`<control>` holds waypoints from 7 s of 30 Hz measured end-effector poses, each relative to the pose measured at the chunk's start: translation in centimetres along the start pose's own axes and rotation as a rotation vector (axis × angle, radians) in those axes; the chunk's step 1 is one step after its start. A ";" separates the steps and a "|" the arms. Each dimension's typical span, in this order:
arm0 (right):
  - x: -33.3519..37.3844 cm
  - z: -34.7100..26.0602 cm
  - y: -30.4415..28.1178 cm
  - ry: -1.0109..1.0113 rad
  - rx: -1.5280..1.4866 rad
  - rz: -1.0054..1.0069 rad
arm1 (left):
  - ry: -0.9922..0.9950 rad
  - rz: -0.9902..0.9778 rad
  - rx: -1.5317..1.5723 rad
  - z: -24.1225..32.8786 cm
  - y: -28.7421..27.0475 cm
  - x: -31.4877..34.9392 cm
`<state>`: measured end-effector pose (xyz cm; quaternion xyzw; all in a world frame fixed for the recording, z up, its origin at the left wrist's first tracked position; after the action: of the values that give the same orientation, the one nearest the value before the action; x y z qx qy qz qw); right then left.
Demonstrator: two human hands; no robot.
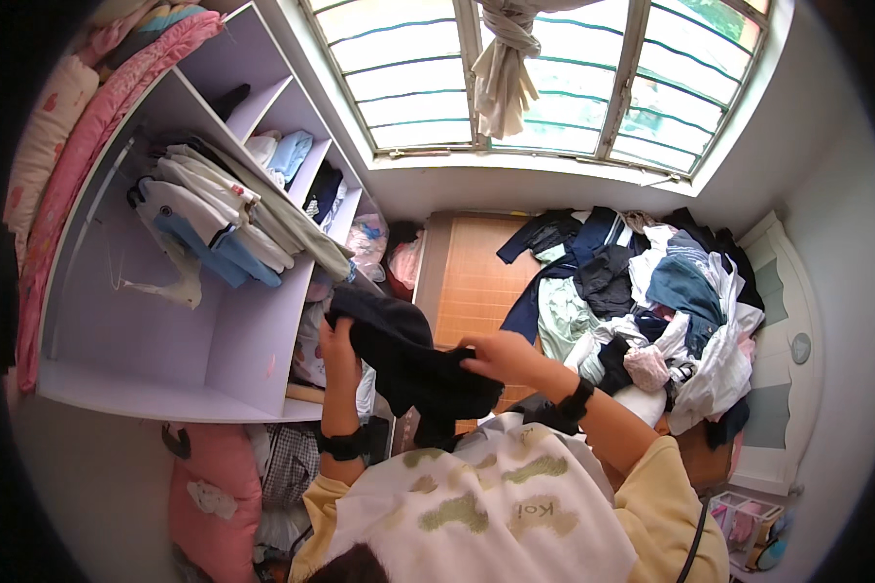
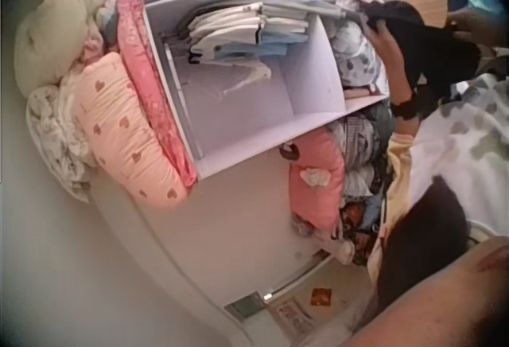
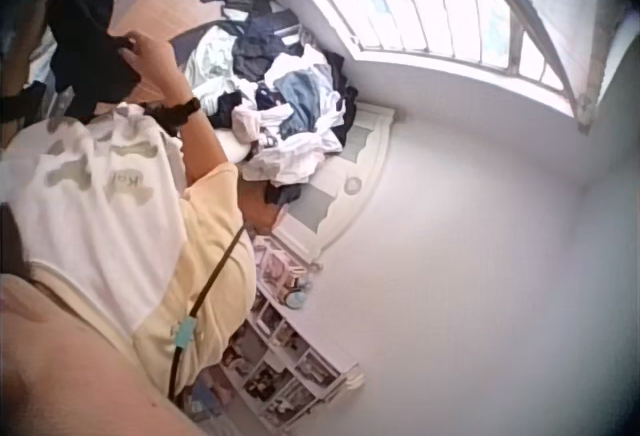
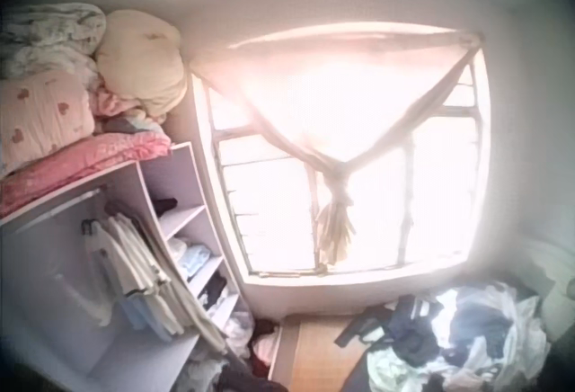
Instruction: The person folds a pair of trousers and a pair of jeans by hand, placing the folded trousers into a closet shelf before picking up the jeans from a pile on the bed.
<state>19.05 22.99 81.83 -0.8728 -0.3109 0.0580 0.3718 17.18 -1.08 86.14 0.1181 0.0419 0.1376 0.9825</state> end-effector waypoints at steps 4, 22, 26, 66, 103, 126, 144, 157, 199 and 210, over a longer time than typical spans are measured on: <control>-1.5 4.3 2.5 -0.091 -0.008 0.020 | -0.017 0.105 0.154 4.8 1.6 0.3; 2.7 -1.3 -12.3 -0.235 0.133 0.585 | 0.133 0.091 -1.250 6.4 -5.2 -1.8; 6.2 2.7 -6.9 0.144 -0.198 0.115 | -0.078 -0.344 -1.354 2.5 -7.3 2.7; -2.0 5.7 -11.0 0.034 -0.422 0.858 | 0.148 0.169 -0.324 -2.0 -2.0 -2.0; 2.7 -5.2 -4.2 -0.196 -0.344 0.354 | 0.292 -0.380 -0.747 -1.4 4.2 7.0; 6.1 -1.7 -3.9 0.164 0.013 0.299 | 0.468 -0.629 -0.866 0.6 2.4 9.4; 9.5 -4.6 -7.6 0.132 -0.405 0.487 | 0.665 -0.668 -0.705 4.2 3.9 11.0; 15.7 -7.5 -0.8 0.013 -0.192 -0.533 | 0.280 -1.204 -0.750 4.1 1.4 16.7; -9.5 -0.6 -29.7 -0.258 0.215 0.731 | 0.726 -0.469 -0.915 10.1 17.6 -16.5; -6.9 14.6 -2.0 -0.264 -0.056 0.320 | 0.572 -0.653 -0.940 -18.0 3.8 -4.0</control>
<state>7.63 28.97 71.82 -0.9057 -0.2158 0.2218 0.2896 10.29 5.27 69.86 -0.3856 0.2716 -0.1393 0.8707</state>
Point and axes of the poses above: each hand's wrist, its own x-axis away from the middle knuckle, its own y-axis out of the palm, z = x × y, the point moved 5 cm from there along -x, towards the middle knuckle, and after that the axes turned 1 degree about y, right-handed, at the moved point
